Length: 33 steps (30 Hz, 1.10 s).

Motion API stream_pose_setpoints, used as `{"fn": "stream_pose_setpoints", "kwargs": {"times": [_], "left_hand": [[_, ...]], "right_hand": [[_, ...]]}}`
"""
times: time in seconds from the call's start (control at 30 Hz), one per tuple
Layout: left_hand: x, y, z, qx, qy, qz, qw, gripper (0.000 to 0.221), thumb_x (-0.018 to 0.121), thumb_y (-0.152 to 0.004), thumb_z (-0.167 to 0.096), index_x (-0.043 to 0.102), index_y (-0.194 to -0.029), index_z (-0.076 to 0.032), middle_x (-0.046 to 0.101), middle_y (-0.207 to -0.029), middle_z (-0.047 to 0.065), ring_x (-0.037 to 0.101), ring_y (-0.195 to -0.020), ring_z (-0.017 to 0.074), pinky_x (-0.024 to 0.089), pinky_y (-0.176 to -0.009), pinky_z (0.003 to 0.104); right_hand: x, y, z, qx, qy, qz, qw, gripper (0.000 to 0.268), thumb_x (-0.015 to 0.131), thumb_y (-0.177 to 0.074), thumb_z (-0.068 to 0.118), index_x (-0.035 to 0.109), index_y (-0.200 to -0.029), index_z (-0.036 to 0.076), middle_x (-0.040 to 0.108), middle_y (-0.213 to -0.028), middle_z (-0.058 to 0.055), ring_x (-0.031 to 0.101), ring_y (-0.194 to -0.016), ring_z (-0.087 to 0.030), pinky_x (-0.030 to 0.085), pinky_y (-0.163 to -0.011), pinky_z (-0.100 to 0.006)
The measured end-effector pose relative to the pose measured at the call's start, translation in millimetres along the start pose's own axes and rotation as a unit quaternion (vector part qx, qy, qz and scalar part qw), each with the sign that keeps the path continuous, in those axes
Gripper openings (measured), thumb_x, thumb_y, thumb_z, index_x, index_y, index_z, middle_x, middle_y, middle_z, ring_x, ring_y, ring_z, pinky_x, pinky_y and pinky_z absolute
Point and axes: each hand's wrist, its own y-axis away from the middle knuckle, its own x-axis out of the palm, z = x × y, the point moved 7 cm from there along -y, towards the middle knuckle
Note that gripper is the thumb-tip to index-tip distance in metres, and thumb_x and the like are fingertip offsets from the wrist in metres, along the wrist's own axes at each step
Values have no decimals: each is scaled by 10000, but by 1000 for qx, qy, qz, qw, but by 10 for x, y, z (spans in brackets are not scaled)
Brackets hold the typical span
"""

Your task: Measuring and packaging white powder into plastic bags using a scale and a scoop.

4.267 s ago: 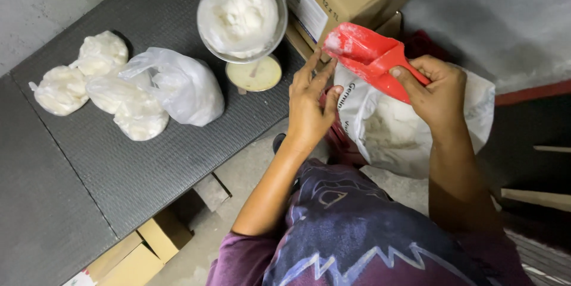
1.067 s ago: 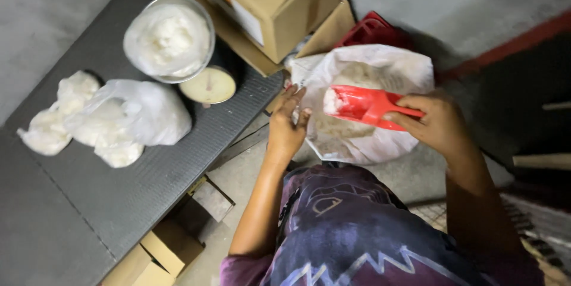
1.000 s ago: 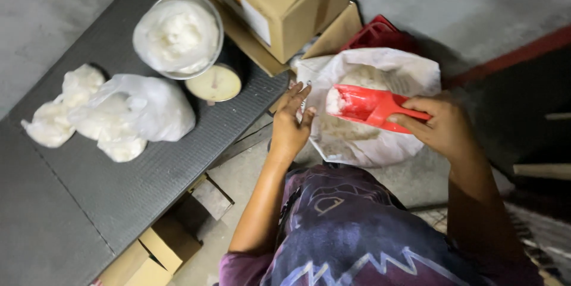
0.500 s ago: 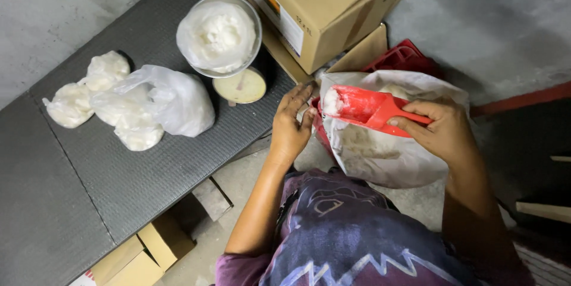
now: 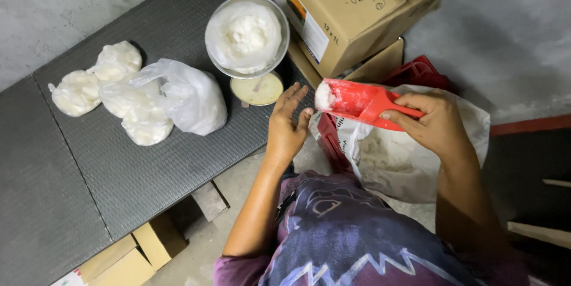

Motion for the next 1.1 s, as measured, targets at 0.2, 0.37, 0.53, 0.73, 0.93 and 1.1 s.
{"fn": "stream_pose_setpoints", "kwargs": {"times": [0.2, 0.37, 0.53, 0.73, 0.93, 1.1], "left_hand": [[-247, -81, 46, 6, 4, -15, 1000, 469, 722, -919, -83, 632, -1378, -64, 584, -1463, 209, 572, -1352, 381, 438, -1138, 413], [-478, -194, 55, 13, 3, -33, 999, 465, 710, -929, -69, 628, -1386, -62, 578, -1465, 216, 564, -1355, 392, 436, -1138, 416], [-703, -386, 113, -38, 74, -44, 996, 462, 655, -916, -79, 606, -1375, -87, 529, -1494, 198, 560, -1361, 370, 603, -937, 360], [-958, -578, 292, 44, -45, -95, 993, 440, 704, -926, -81, 640, -1360, -54, 577, -1452, 221, 581, -1319, 413, 472, -1120, 437], [-1110, -685, 466, 55, -50, -99, 992, 441, 703, -945, -73, 632, -1380, -56, 546, -1485, 229, 561, -1335, 415, 467, -1124, 442], [-1188, -711, 634, 52, -141, -108, 983, 483, 760, -884, -70, 659, -1354, -107, 544, -1499, 218, 540, -1327, 410, 438, -1128, 465]], "right_hand": [[142, -274, 136, -34, 77, -21, 996, 296, 904, -783, 195, 763, -959, 4, 759, -910, -135, 663, -714, -241, 508, -694, -342], [290, -537, 321, -49, 39, -19, 998, 272, 894, -822, 192, 751, -967, 11, 755, -909, -120, 695, -749, -198, 530, -716, -320], [459, -833, 400, -51, 30, -10, 998, 256, 893, -824, 181, 751, -949, 7, 751, -882, -122, 685, -733, -166, 524, -705, -316], [596, -1228, 627, -66, 12, -12, 998, 270, 888, -846, 202, 744, -962, 5, 740, -860, -117, 686, -762, -186, 528, -736, -315], [734, -1639, 977, -76, 64, 18, 995, 247, 855, -870, 225, 735, -942, 23, 692, -803, -147, 682, -692, -231, 520, -699, -351], [985, -1875, 1410, -255, 271, 33, 928, 314, 856, -859, 372, 744, -941, 91, 687, -731, -77, 665, -708, -287, 414, -801, -431]]}}
